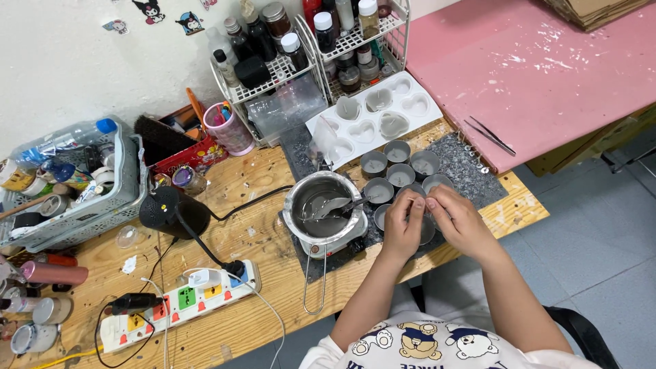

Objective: Preparing candle wicks and assembling small candles using melted wax and molds.

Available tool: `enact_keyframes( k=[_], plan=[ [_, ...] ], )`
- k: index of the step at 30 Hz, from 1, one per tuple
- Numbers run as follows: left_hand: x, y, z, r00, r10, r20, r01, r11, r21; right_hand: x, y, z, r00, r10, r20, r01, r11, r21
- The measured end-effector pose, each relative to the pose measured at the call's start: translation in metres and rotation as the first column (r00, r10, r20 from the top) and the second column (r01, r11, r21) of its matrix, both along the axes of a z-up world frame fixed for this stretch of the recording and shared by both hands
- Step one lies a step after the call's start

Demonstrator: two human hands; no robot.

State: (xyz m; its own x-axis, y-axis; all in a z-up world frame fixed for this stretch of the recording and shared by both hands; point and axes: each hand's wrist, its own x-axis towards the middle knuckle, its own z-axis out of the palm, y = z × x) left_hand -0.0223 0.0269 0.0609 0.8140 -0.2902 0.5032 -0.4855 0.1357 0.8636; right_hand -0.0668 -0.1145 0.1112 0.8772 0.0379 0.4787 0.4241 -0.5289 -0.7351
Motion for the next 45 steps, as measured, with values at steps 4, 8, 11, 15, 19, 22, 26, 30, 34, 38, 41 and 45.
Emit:
enact_keyframes(
  k=[4, 8, 11, 15, 19, 22, 26, 30, 34, 38, 41, 45],
  plan=[
    [-0.003, -0.001, 0.006, 0.997, 0.034, -0.064, -0.033, 0.999, 0.023, 0.001, 0.001, 0.0, 1.0, 0.006, 0.016, -0.006, 1.0, -0.025],
    [0.002, -0.004, -0.009, 0.944, -0.126, -0.304, 0.09, 0.987, -0.13, 0.002, 0.002, 0.0, 1.0, -0.014, 0.022, 0.014, 1.0, -0.002],
    [0.006, -0.007, -0.027, 0.909, -0.275, -0.313, 0.199, 0.947, -0.254, 0.001, 0.001, 0.001, 1.0, -0.011, -0.001, 0.011, 1.0, 0.03],
    [0.009, -0.011, -0.037, 0.898, -0.317, -0.305, 0.225, 0.927, -0.301, 0.002, -0.003, -0.008, 0.999, 0.017, -0.044, -0.012, 0.995, 0.102],
    [0.007, -0.013, -0.039, 0.86, -0.37, -0.35, 0.237, 0.899, -0.368, 0.004, -0.008, -0.034, 0.994, 0.067, -0.089, -0.043, 0.969, 0.245],
    [0.009, -0.013, -0.043, 0.844, -0.435, -0.314, 0.282, 0.858, -0.43, 0.007, -0.011, -0.05, 0.979, 0.182, -0.088, -0.124, 0.885, 0.448],
    [0.01, -0.013, -0.048, 0.82, -0.459, -0.341, 0.291, 0.848, -0.443, 0.007, -0.01, -0.046, 0.97, 0.22, -0.099, -0.133, 0.83, 0.542],
    [0.007, -0.011, -0.039, 0.873, -0.364, -0.324, 0.258, 0.909, -0.327, 0.001, -0.005, -0.019, 0.98, 0.069, -0.189, -0.002, 0.943, 0.332],
    [0.0, -0.005, -0.007, 0.976, -0.192, -0.106, 0.173, 0.971, -0.165, -0.003, -0.003, -0.005, 0.944, -0.062, -0.323, 0.119, 0.98, 0.161],
    [-0.001, -0.001, 0.001, 0.989, -0.125, -0.081, 0.118, 0.989, -0.09, -0.005, 0.001, 0.011, 0.983, -0.069, -0.169, 0.073, 0.997, 0.016],
    [-0.001, 0.002, 0.005, 0.987, -0.117, -0.114, 0.114, 0.993, -0.033, -0.004, -0.003, 0.009, 0.991, -0.045, -0.124, 0.042, 0.999, -0.027],
    [0.0, 0.004, 0.009, 0.975, -0.16, -0.152, 0.156, 0.987, -0.039, -0.003, -0.007, 0.003, 0.996, -0.001, -0.094, -0.004, 0.999, -0.053]
  ],
)
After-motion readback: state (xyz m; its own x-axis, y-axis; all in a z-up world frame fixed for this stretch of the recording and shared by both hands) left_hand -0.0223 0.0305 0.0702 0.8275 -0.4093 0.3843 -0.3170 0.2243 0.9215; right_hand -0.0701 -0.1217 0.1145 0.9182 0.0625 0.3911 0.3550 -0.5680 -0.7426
